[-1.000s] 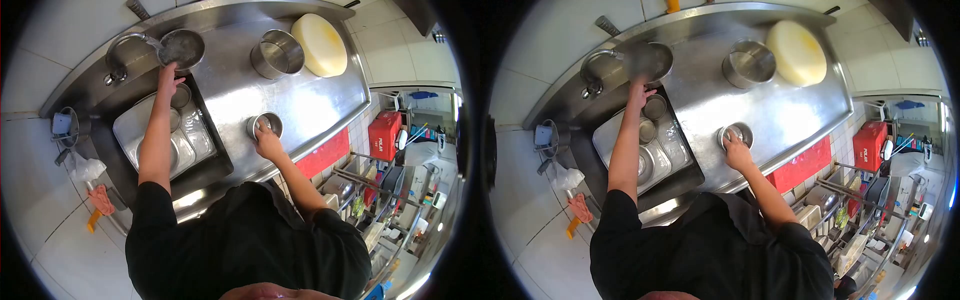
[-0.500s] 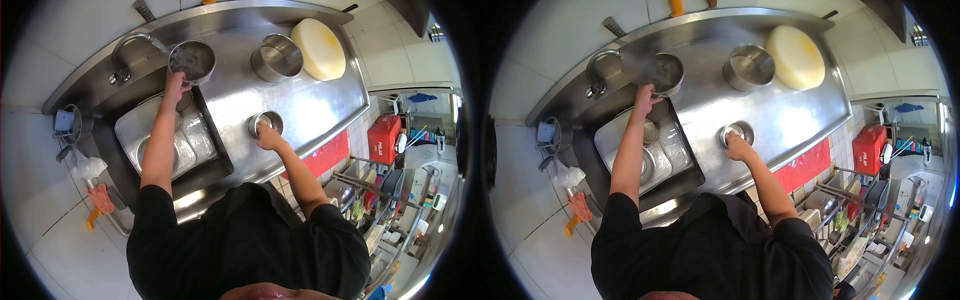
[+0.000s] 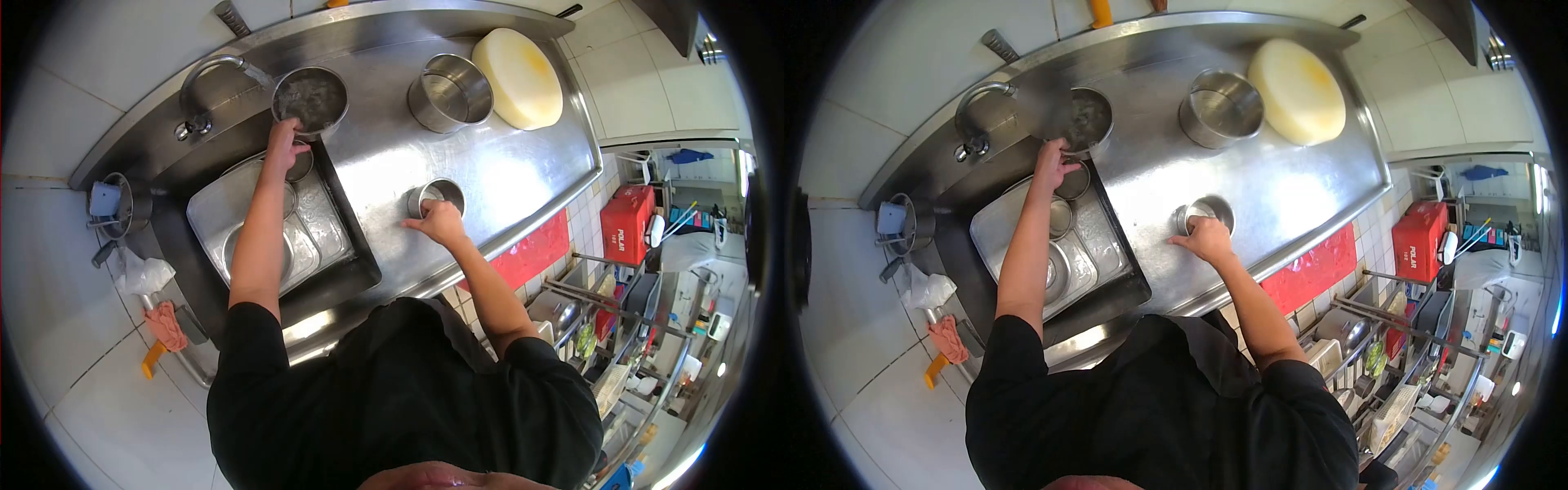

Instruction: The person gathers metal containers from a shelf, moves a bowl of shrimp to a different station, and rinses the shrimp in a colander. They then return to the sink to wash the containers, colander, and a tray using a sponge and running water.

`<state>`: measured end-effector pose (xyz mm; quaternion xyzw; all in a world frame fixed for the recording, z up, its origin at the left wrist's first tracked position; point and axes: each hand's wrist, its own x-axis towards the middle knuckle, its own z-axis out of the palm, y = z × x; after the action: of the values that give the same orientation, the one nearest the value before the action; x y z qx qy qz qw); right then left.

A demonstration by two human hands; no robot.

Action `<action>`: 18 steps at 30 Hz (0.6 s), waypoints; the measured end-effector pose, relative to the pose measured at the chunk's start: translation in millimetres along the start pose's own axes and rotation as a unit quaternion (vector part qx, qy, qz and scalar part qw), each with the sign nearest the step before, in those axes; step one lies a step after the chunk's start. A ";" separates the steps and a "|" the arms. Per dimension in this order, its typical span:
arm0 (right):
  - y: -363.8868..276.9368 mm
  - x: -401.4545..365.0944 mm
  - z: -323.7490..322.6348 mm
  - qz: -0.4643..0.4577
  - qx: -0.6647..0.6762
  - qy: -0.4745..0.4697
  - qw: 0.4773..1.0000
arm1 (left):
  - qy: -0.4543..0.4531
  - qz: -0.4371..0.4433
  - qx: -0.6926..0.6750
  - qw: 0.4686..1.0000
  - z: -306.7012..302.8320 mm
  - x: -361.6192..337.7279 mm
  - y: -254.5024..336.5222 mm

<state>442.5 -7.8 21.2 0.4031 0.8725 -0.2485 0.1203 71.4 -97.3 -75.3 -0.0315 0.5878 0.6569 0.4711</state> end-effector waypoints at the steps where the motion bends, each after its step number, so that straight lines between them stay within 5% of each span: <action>1: 6.4 1.1 0.2 -0.009 0.018 0.014 1.000 | -0.007 0.000 -0.008 1.000 -1.6 1.6 -1.7; 5: 28.7 9.5 -12.4 -0.059 0.082 0.035 0.994 | -0.020 0.001 -0.024 0.999 -11.6 9.0 -7.2; 13: 36.0 18.6 -33.6 -0.003 0.183 0.077 0.980 | -0.020 0.005 0.014 1.000 -10.4 26.8 -14.4; 16: 2.2 22.6 -58.7 0.039 0.241 0.137 0.960 | -0.005 -0.014 0.014 1.000 4.0 12.1 -9.7; 18: -32.6 35.6 -65.1 -0.020 0.267 0.169 0.949 | 0.012 0.011 0.018 1.000 12.4 0.6 -15.9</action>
<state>394.1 31.7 72.7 0.4392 0.7897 -0.4027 -0.1460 87.8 -89.1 -83.6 -0.0242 0.6054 0.6508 0.4576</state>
